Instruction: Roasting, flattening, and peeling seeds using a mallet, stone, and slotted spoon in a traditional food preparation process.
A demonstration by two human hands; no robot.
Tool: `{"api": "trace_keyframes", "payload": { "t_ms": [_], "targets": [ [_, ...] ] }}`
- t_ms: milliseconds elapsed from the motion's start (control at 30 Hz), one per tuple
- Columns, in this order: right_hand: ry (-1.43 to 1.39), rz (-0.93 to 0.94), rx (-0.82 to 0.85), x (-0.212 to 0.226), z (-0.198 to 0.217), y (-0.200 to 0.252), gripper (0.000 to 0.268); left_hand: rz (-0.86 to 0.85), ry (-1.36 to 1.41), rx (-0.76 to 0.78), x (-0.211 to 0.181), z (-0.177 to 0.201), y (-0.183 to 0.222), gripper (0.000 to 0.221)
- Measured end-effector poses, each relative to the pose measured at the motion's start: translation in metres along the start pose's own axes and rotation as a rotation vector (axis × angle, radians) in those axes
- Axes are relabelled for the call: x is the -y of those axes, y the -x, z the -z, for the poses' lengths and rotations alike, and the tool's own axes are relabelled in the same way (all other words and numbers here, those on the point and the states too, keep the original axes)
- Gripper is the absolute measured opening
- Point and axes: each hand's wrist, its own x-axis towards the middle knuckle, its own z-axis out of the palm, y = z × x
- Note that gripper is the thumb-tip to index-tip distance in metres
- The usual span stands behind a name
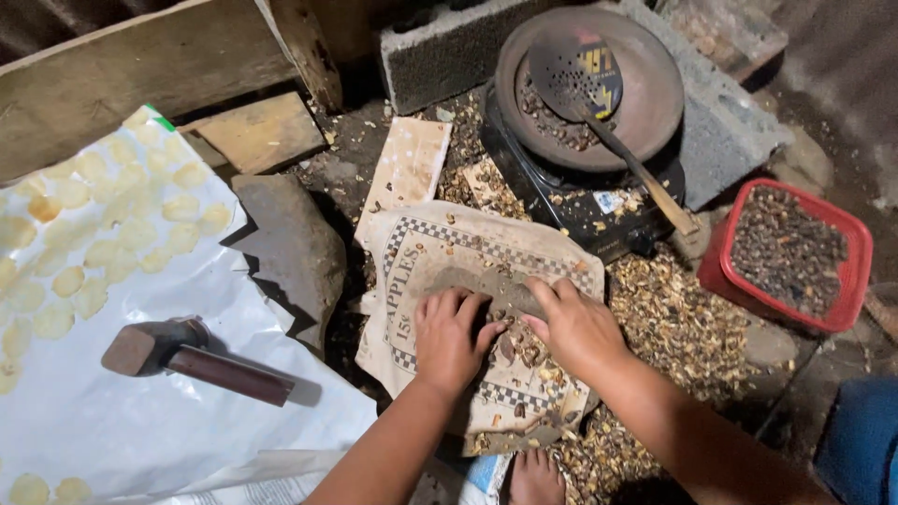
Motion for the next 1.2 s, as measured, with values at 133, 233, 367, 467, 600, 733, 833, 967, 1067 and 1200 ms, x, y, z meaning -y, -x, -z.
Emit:
{"api": "trace_keyframes", "payload": {
  "t_ms": [133, 233, 367, 467, 600, 733, 833, 967, 1067, 1200],
  "targets": [
    [-0.225, -0.032, 0.015, 0.032, 0.012, 0.006, 0.053, -0.085, -0.007, -0.029, 0.015, 0.017, 0.019, 0.033],
    [-0.217, 0.057, 0.015, 0.039, 0.001, 0.005, 0.049, -0.087, 0.044, -0.040, 0.020, 0.017, 0.017, 0.026],
    [-0.313, -0.088, 0.088, 0.044, 0.019, 0.002, 0.052, -0.073, 0.091, 0.000, 0.019, 0.021, 0.023, 0.037],
    [-0.418, -0.349, 0.512, 0.063, 0.066, -0.014, 0.053, -0.048, 0.068, -0.014, 0.015, 0.019, 0.016, 0.029],
    [-0.344, -0.226, 0.339, 0.054, 0.030, 0.005, 0.050, -0.011, 0.080, -0.056, 0.016, 0.005, 0.018, 0.015],
    [-0.283, -0.219, 0.255, 0.060, 0.049, -0.001, 0.052, 0.020, 0.140, -0.088, 0.021, -0.001, -0.001, 0.007],
    [-0.373, -0.313, 0.334, 0.054, 0.053, 0.003, 0.052, 0.062, 0.143, -0.091, 0.022, -0.013, 0.010, 0.007],
    [-0.403, -0.232, 0.169, 0.062, 0.055, 0.002, 0.051, 0.069, 0.073, -0.110, 0.021, -0.022, 0.006, 0.019],
    [-0.217, -0.026, 0.221, 0.063, 0.021, 0.000, 0.044, 0.053, 0.081, -0.072, 0.004, 0.020, 0.016, 0.032],
    [-0.241, -0.025, 0.186, 0.061, 0.022, 0.000, 0.045, 0.057, 0.115, -0.074, 0.019, 0.020, 0.017, 0.026]
  ]
}}
